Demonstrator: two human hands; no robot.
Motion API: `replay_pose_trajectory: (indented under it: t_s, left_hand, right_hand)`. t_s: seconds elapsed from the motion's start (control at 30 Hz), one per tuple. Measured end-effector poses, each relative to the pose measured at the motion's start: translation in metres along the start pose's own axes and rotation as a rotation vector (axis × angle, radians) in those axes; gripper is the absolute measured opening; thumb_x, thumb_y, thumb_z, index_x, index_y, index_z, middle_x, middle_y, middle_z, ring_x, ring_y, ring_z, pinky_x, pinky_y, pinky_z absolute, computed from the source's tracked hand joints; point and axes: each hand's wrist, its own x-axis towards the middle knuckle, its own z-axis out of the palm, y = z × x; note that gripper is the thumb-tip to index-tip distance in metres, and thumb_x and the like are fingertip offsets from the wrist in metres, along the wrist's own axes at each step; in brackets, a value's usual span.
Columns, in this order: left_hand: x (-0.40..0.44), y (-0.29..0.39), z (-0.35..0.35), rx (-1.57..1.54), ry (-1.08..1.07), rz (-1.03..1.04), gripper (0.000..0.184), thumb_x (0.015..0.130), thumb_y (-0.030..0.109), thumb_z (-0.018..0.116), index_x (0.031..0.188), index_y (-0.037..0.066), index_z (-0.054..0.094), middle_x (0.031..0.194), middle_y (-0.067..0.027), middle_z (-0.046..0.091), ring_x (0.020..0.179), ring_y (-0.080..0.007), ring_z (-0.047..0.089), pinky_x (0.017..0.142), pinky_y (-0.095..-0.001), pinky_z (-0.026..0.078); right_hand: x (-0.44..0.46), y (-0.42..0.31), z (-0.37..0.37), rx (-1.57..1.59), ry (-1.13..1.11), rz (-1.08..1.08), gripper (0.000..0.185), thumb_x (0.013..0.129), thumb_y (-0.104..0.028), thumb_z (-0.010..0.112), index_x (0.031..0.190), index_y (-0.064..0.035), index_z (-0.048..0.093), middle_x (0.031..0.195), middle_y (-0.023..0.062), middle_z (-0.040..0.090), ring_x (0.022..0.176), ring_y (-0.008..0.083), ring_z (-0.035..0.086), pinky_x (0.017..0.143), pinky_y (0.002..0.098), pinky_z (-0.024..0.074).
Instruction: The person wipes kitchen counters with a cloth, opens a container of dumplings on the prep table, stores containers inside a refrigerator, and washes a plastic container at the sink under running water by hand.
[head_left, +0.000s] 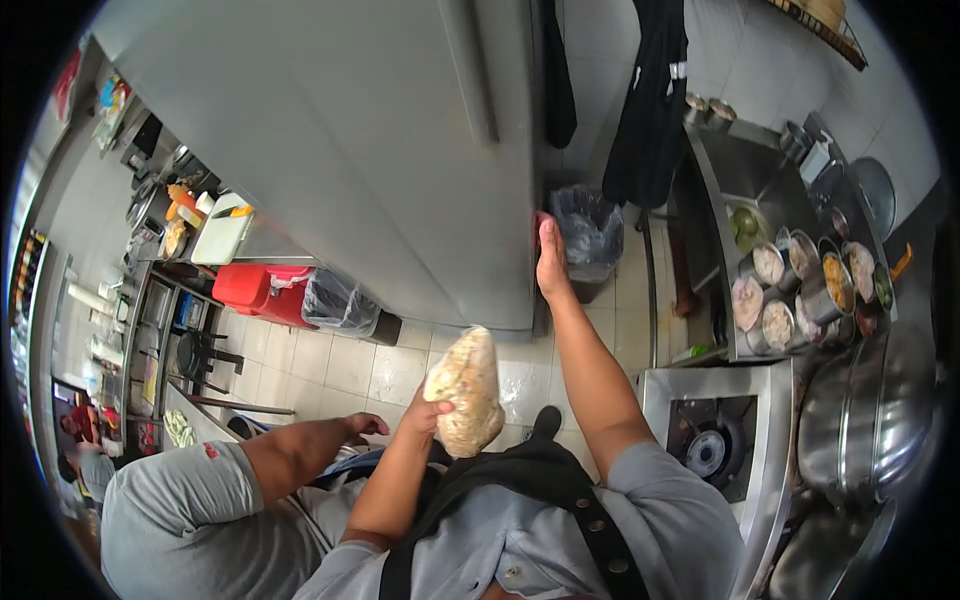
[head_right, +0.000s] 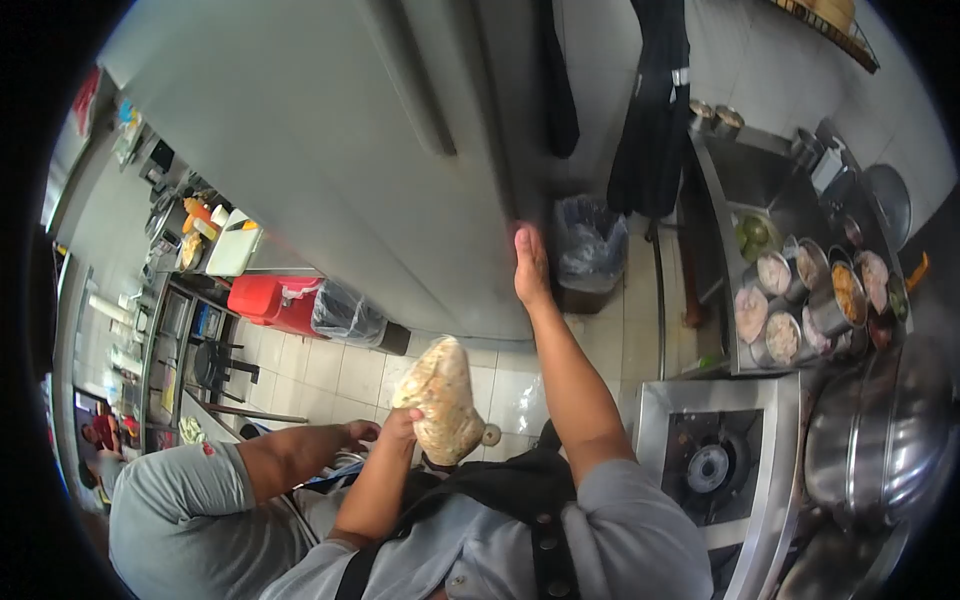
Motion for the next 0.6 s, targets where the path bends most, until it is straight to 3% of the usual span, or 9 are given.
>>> replay_pose_trajectory:
  t_s: [0.1,0.23,0.33,0.4,0.47,0.57,0.6]
  left_hand:
    - [0.022,0.018,0.057,0.129,-0.131,0.105,0.097,0.058,0.020,0.087,0.139,-0.001,0.038,0.133,-0.0123,0.053,0.120,-0.0242,0.053,0.105,-0.0359,0.039]
    - [0.048,0.040,0.115,0.192,-0.259,0.120,0.097,0.057,0.017,0.087,0.139,-0.001,0.038,0.134,-0.0105,0.052,0.123,-0.0209,0.050,0.106,-0.0351,0.037]
    - [0.064,0.041,0.130,0.259,-0.363,0.159,0.094,0.060,0.013,0.086,0.140,-0.001,0.039,0.132,-0.0083,0.053,0.122,-0.0187,0.050,0.105,-0.0340,0.038]
    - [0.062,0.047,0.160,0.349,-0.318,0.159,0.091,0.060,0.019,0.088,0.137,0.000,0.043,0.129,-0.0096,0.055,0.120,-0.0197,0.052,0.104,-0.0342,0.039]
    - [0.060,0.046,0.188,0.440,-0.241,0.193,0.085,0.064,0.021,0.086,0.135,0.001,0.045,0.126,-0.0099,0.057,0.119,-0.0199,0.053,0.104,-0.0339,0.039]
    - [0.058,0.031,0.210,0.648,-0.123,0.277,0.078,0.076,0.028,0.080,0.138,-0.001,0.042,0.129,-0.0119,0.054,0.121,-0.0207,0.051,0.103,-0.0337,0.038]
    - [0.060,0.025,0.210,0.723,-0.120,0.289,0.078,0.078,0.030,0.079,0.139,-0.001,0.041,0.129,-0.0129,0.054,0.121,-0.0210,0.050,0.104,-0.0339,0.038]
  right_hand:
    - [0.000,0.000,-0.007,-0.090,-0.045,-0.005,0.057,0.100,-0.051,0.033,0.113,0.0008,0.054,0.110,0.0145,0.056,0.105,0.0260,0.052,0.096,0.0333,0.0371]
    - [-0.029,-0.018,-0.020,-0.097,-0.177,0.069,0.065,0.099,-0.056,0.033,0.127,0.0000,0.051,0.126,0.0159,0.054,0.120,0.0254,0.049,0.103,0.0361,0.0354]
    - [-0.062,-0.017,-0.043,0.177,-0.375,0.237,0.075,0.096,-0.062,0.034,0.143,-0.0028,0.038,0.141,0.0142,0.046,0.132,0.0265,0.040,0.110,0.0389,0.0301]
    - [-0.105,-0.062,-0.052,0.521,-0.350,0.239,0.083,0.092,-0.069,0.033,0.146,-0.0058,0.031,0.141,0.0130,0.045,0.134,0.0259,0.038,0.112,0.0386,0.0275]
    - [-0.155,-0.078,-0.070,0.529,-0.225,0.266,0.100,0.086,-0.065,0.055,0.151,-0.0007,0.014,0.149,0.0166,0.030,0.137,0.0283,0.033,0.113,0.0400,0.0255]
    - [-0.188,-0.144,-0.053,0.089,-0.263,-0.066,0.110,0.075,-0.053,0.075,0.150,-0.0006,0.013,0.144,0.0182,0.034,0.136,0.0279,0.034,0.113,0.0405,0.0258]
    - [-0.196,-0.131,-0.060,0.082,-0.188,0.011,0.112,0.068,-0.036,0.083,0.149,-0.0020,0.014,0.140,0.0172,0.037,0.133,0.0274,0.037,0.111,0.0405,0.0286]
